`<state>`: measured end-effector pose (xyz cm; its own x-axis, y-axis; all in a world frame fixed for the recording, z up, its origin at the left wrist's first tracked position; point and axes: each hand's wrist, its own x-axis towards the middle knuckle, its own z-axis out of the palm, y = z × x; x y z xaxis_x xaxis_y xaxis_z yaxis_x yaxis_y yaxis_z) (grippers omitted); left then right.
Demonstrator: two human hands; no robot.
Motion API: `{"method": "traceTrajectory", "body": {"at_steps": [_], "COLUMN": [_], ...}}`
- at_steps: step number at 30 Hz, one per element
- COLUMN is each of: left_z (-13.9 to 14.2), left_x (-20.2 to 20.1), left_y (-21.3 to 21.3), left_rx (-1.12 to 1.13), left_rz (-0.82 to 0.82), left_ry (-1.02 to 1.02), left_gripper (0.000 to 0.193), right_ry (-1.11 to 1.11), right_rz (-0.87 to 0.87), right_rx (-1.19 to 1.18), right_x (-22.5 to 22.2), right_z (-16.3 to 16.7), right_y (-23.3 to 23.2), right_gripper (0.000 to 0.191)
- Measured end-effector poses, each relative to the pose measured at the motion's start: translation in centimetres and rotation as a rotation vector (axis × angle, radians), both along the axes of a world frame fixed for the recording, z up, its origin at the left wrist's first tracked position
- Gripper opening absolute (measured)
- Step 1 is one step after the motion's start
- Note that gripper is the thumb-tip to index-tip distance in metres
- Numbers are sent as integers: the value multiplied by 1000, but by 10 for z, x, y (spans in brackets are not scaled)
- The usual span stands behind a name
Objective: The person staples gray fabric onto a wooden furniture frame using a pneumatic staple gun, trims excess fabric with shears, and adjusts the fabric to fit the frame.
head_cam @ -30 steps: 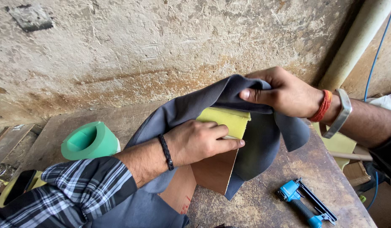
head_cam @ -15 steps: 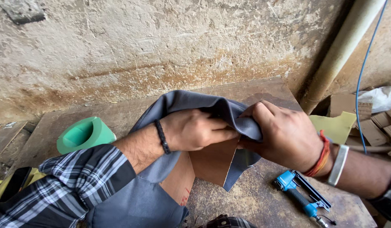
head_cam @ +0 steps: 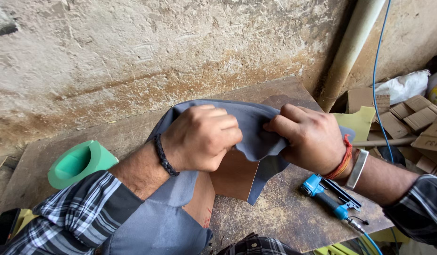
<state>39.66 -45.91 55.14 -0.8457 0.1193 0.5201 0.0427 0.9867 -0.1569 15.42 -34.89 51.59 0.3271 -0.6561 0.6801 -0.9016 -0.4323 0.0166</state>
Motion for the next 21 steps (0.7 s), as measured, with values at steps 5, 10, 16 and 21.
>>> {"method": "traceTrajectory", "body": {"at_steps": [5, 10, 16, 21], "left_z": [-1, -9, -21, -8], "left_x": [-5, -6, -9, -12], "left_y": [-9, -17, -14, -5], "left_rx": [36, -31, -69, 17], "left_rz": [-19, 13, 74, 144], "left_ry": [-134, -209, -284, -343], "left_gripper": [12, 8, 3, 11], "right_ry": [26, 226, 307, 310], "right_rz": [1, 207, 230, 160], "right_rx": [-84, -273, -199, -149], "right_x": [9, 3, -1, -2], "right_z": [-7, -14, -35, -40], "right_y": [-1, 4, 8, 12], "right_gripper": [37, 32, 19, 20]}}
